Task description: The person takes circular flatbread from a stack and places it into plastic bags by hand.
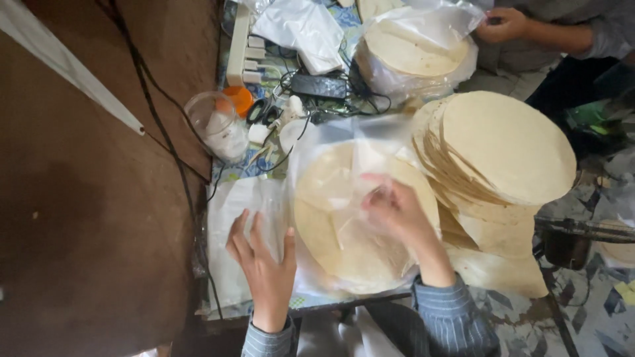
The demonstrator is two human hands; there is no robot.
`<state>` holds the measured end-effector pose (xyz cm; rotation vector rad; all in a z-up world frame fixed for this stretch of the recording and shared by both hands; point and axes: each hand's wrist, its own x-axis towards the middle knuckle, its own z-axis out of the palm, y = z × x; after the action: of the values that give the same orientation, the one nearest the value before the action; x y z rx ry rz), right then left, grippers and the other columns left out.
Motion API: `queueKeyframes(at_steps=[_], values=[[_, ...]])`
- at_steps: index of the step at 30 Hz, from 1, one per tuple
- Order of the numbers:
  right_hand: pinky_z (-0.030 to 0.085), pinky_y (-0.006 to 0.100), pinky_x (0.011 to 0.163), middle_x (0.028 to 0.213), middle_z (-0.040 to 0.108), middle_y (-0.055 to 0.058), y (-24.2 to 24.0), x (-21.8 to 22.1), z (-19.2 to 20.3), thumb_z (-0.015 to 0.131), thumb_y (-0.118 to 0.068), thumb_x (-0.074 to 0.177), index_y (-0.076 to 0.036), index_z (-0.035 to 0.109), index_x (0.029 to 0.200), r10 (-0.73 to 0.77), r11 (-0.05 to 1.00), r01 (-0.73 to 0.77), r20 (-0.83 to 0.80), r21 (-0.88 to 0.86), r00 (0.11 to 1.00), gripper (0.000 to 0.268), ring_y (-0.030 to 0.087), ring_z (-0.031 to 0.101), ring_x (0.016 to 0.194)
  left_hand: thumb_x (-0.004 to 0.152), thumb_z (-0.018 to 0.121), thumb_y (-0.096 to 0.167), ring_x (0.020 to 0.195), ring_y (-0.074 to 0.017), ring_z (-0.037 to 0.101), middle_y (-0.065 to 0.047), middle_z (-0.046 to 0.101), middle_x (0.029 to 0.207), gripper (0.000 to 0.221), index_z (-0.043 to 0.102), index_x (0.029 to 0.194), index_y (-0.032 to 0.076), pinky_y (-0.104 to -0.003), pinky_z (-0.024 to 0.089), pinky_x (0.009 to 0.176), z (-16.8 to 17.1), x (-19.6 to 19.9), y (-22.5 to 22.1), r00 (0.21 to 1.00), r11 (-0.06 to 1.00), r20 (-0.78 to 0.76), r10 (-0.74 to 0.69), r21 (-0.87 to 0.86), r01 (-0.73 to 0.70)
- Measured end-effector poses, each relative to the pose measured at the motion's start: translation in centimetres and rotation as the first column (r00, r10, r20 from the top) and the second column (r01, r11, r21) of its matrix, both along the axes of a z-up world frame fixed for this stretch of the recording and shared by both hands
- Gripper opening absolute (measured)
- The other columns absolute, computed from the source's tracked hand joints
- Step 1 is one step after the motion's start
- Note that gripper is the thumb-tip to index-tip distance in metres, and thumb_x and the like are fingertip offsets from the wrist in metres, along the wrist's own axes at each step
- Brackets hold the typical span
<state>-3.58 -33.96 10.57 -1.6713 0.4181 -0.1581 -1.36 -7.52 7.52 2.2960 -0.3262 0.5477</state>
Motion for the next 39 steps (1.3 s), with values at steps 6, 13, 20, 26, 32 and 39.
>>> queueKeyframes(at_steps=[6,13,20,26,32,39], values=[[0.060,0.031,0.084,0.092,0.069,0.005,-0.5,-0.9,1.5,0.063,-0.001,0.097,-0.006,0.059,0.143,0.310,0.948,-0.316,0.306,-0.030,0.900,0.047,0.016,0.071,0.091,0.088,0.075,0.028,0.140,-0.0485,0.029,-0.030,0.031,0.156,0.088,0.029,0.155,-0.007,-0.061,0.032,0.111,0.7,0.7,0.4,0.959,0.957,0.103,0.265,0.092,-0.274],[0.057,0.030,0.074,0.086,0.069,0.005,-5.5,-2.3,5.1,0.063,-0.001,0.094,-0.010,0.038,0.164,-0.328,0.928,0.219,0.382,0.303,0.864,0.075,0.015,0.066,0.076,0.100,0.065,0.013,0.145,-0.0360,0.040,-0.017,0.051,0.151,0.049,0.052,0.147,0.003,-0.053,0.038,0.120,-0.6,-0.1,-0.2,0.953,0.978,0.235,0.192,0.037,-0.206],[0.058,0.045,0.097,0.079,0.065,0.003,-6.3,-5.3,4.3,0.063,0.002,0.094,-0.001,0.045,0.160,-0.289,0.924,0.065,0.574,0.377,0.766,0.069,0.018,0.068,0.087,0.106,0.052,0.031,0.129,-0.0250,0.064,-0.011,0.069,0.135,0.041,0.069,0.129,0.001,-0.038,0.047,0.112,3.9,-0.4,-3.8,0.891,0.803,-0.160,-0.425,-0.521,0.289],[0.055,0.045,0.083,0.089,0.069,0.011,-1.0,-7.8,0.1,0.059,0.005,0.091,0.002,0.065,0.126,0.224,0.557,-0.638,0.643,0.532,0.732,0.036,0.019,0.065,0.074,0.104,0.045,0.042,0.138,-0.0236,0.054,-0.013,0.057,0.146,0.064,0.037,0.153,0.002,-0.038,0.038,0.119,3.4,1.2,-6.4,0.366,0.361,-0.244,-0.898,-0.883,0.299],[0.052,0.039,0.075,0.087,0.064,0.012,-5.8,-7.0,-4.3,0.052,-0.002,0.097,0.000,0.072,0.103,0.356,0.492,-0.764,0.705,0.416,0.613,0.021,0.023,0.058,0.079,0.099,0.070,0.023,0.118,-0.0222,0.065,-0.019,0.065,0.134,0.069,0.040,0.156,-0.001,-0.037,0.051,0.104,-1.2,1.5,-5.5,0.101,0.180,-0.176,-0.979,-0.983,0.029],[0.060,0.033,0.066,0.079,0.068,0.004,-6.8,-3.3,-0.9,0.068,-0.008,0.101,-0.002,0.068,0.095,0.125,0.793,-0.316,0.368,0.521,0.921,0.009,0.015,0.068,0.070,0.092,0.070,0.006,0.102,-0.0166,0.071,-0.010,0.068,0.123,0.066,0.043,0.152,0.006,-0.028,0.057,0.084,2.2,6.3,-5.9,0.424,0.269,-0.216,-0.880,-0.961,0.069]])
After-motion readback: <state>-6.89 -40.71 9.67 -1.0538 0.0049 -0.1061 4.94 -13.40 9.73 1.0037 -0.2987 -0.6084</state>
